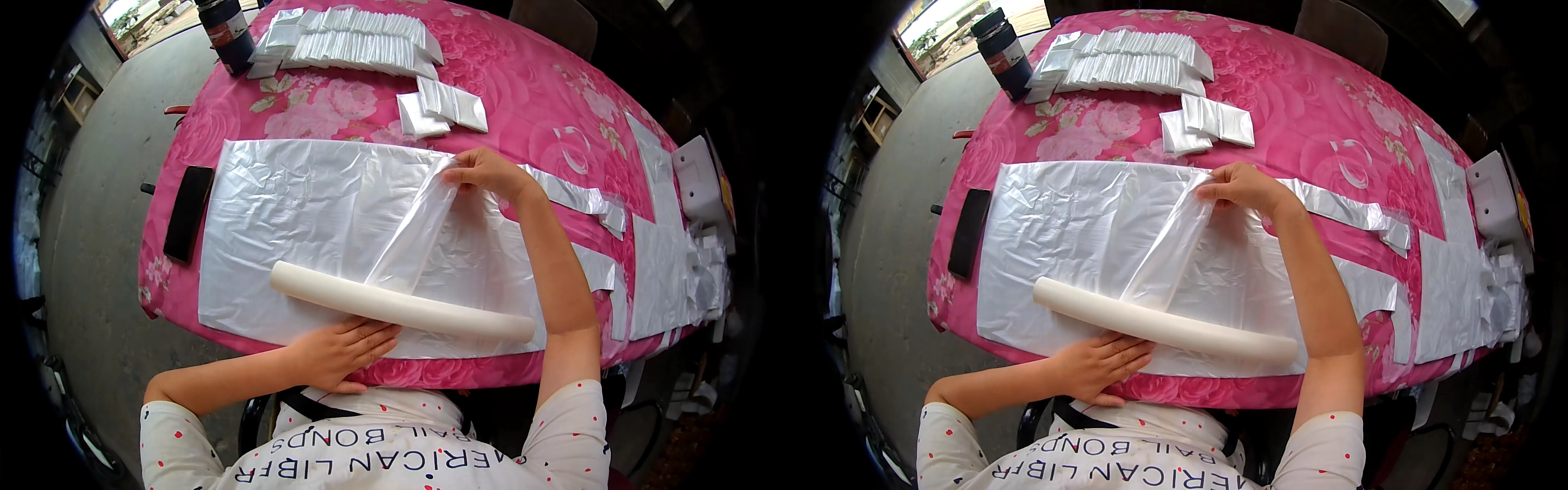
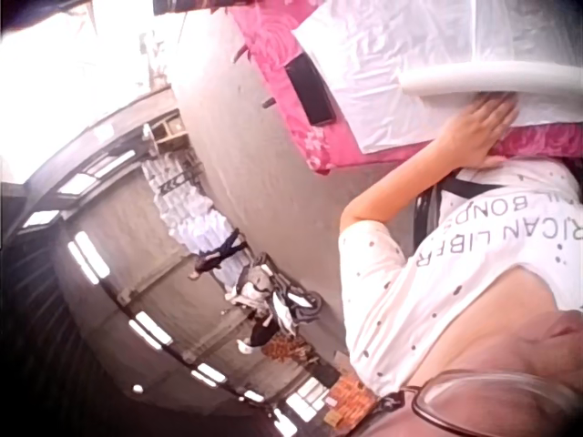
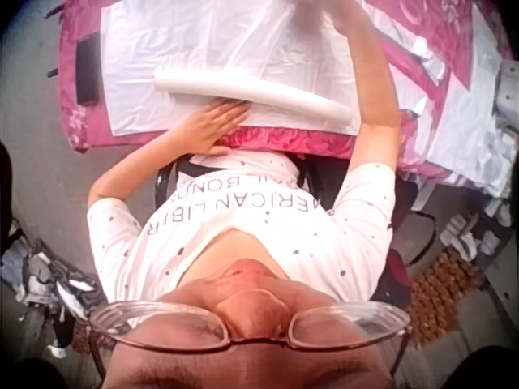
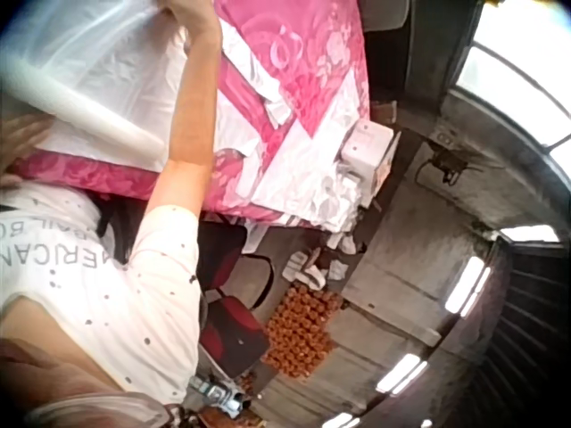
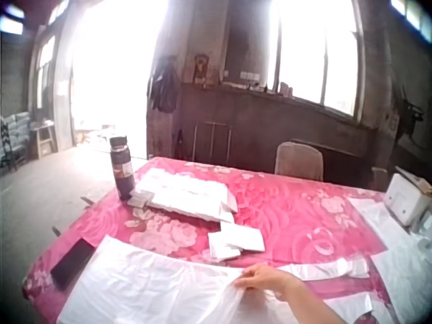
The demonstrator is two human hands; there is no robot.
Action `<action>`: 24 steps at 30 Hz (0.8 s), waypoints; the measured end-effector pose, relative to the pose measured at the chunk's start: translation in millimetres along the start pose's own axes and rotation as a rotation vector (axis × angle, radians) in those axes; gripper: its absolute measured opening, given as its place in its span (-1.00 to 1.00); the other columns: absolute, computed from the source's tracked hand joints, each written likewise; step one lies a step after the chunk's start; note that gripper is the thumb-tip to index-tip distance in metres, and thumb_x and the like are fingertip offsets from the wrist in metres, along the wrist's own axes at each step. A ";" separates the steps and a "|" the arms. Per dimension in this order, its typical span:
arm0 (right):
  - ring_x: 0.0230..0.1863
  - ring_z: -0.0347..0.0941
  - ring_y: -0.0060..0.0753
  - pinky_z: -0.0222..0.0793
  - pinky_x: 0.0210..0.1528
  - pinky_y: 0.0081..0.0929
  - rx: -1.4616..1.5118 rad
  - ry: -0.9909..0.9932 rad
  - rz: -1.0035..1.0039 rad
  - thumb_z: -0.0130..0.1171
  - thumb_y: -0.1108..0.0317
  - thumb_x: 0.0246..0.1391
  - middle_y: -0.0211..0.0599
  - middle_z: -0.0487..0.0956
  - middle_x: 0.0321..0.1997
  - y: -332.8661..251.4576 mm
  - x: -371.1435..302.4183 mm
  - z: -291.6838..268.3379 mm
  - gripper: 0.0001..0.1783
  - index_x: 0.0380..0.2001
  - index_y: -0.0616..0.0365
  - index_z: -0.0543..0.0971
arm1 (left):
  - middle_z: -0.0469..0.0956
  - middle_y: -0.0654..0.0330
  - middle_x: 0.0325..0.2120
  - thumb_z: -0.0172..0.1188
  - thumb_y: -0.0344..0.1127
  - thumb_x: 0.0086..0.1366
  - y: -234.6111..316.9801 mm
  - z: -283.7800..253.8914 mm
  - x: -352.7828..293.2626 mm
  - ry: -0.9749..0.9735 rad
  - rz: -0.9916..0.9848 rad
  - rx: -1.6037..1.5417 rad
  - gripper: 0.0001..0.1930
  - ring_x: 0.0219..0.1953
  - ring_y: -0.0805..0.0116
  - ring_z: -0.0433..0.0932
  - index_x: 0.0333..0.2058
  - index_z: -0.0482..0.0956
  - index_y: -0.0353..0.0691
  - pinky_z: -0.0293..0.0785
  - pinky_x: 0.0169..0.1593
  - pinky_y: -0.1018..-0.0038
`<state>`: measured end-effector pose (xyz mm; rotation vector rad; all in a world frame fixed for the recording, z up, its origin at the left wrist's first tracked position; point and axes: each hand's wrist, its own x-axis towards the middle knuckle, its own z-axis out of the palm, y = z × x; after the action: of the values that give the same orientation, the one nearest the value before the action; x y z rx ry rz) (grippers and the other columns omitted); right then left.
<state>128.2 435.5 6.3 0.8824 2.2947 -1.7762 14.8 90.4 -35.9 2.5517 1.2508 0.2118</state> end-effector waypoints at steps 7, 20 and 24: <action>-0.28 0.43 -0.44 0.37 -0.23 -0.51 -0.119 0.604 -0.192 0.23 0.08 -0.03 -0.17 0.50 -0.11 -2.8 -37.7 29.6 -0.39 0.00 0.29 0.39 | 0.16 -0.06 0.17 -0.10 0.22 0.14 7.1 2.0 0.1 0.037 -0.031 0.010 -0.21 0.28 0.09 0.04 0.11 0.23 -0.40 -0.18 0.31 0.18; -0.14 0.37 -0.12 0.31 -0.10 -0.30 -0.755 0.656 -0.212 0.24 0.34 -0.16 -0.18 0.48 -0.18 27.9 -139.3 143.4 -0.40 0.06 0.06 0.39 | 0.00 0.04 0.26 -0.10 0.20 0.16 32.7 9.8 3.9 -0.020 -0.159 0.087 -0.19 0.31 0.16 -0.06 0.18 0.11 -0.36 -0.16 0.30 0.27; -0.16 0.37 -0.08 0.31 -0.12 -0.26 -0.745 0.909 0.039 0.19 0.33 -0.07 -0.15 0.48 -0.20 60.2 -174.4 89.4 -0.44 0.07 0.14 0.36 | -0.03 -0.07 0.25 -0.05 0.10 0.18 25.3 1.7 1.9 0.116 -0.135 -0.250 -0.23 0.31 0.05 -0.08 0.19 0.07 -0.37 -0.15 0.30 0.23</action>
<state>279.3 297.1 0.9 1.7171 3.0026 -0.3365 35.3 76.8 -29.3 2.2624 1.3400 0.4616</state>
